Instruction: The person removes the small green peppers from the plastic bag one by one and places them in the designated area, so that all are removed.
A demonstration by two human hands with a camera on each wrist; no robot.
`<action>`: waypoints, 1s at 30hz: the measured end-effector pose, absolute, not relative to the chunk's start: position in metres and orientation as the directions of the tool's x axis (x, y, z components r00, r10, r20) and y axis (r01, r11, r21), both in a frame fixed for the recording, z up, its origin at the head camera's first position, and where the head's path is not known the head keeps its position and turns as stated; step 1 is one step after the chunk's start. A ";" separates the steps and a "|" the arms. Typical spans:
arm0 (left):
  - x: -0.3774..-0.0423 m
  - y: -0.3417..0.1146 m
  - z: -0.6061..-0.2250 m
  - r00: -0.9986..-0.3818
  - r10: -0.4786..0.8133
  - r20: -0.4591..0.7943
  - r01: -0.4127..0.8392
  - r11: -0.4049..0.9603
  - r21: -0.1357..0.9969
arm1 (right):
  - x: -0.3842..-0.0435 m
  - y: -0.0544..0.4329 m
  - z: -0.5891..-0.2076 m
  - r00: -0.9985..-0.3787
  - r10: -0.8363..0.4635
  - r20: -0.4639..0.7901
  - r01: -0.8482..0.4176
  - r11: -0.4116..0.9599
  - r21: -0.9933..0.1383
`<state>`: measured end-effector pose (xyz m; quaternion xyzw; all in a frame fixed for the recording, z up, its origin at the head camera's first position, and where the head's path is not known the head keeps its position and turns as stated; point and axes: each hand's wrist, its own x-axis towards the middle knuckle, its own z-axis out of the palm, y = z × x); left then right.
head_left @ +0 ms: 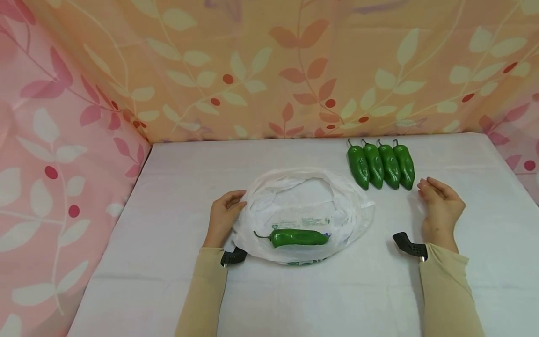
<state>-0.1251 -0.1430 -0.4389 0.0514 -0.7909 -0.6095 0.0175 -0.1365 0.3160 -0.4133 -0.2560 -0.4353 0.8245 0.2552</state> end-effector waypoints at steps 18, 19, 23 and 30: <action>-0.125 -0.144 -0.437 -0.993 -0.094 -0.078 -0.098 0.230 0.968 | -0.121 0.276 -0.388 -0.836 0.548 -0.017 -0.208 -0.345 -0.915; -0.125 -0.143 -0.437 -0.993 -0.095 -0.076 -0.096 0.235 0.967 | -0.120 0.272 -0.388 -0.847 0.531 -0.010 -0.199 -0.336 -0.921; -0.125 -0.143 -0.438 -0.994 -0.096 -0.050 -0.072 0.240 0.968 | -0.117 0.259 -0.389 -0.898 0.440 0.031 -0.165 -0.270 -0.949; -0.124 -0.144 -0.437 -0.995 -0.097 -0.036 -0.059 0.251 0.966 | -0.113 0.236 -0.391 -0.952 0.280 0.124 -0.169 -0.141 -0.975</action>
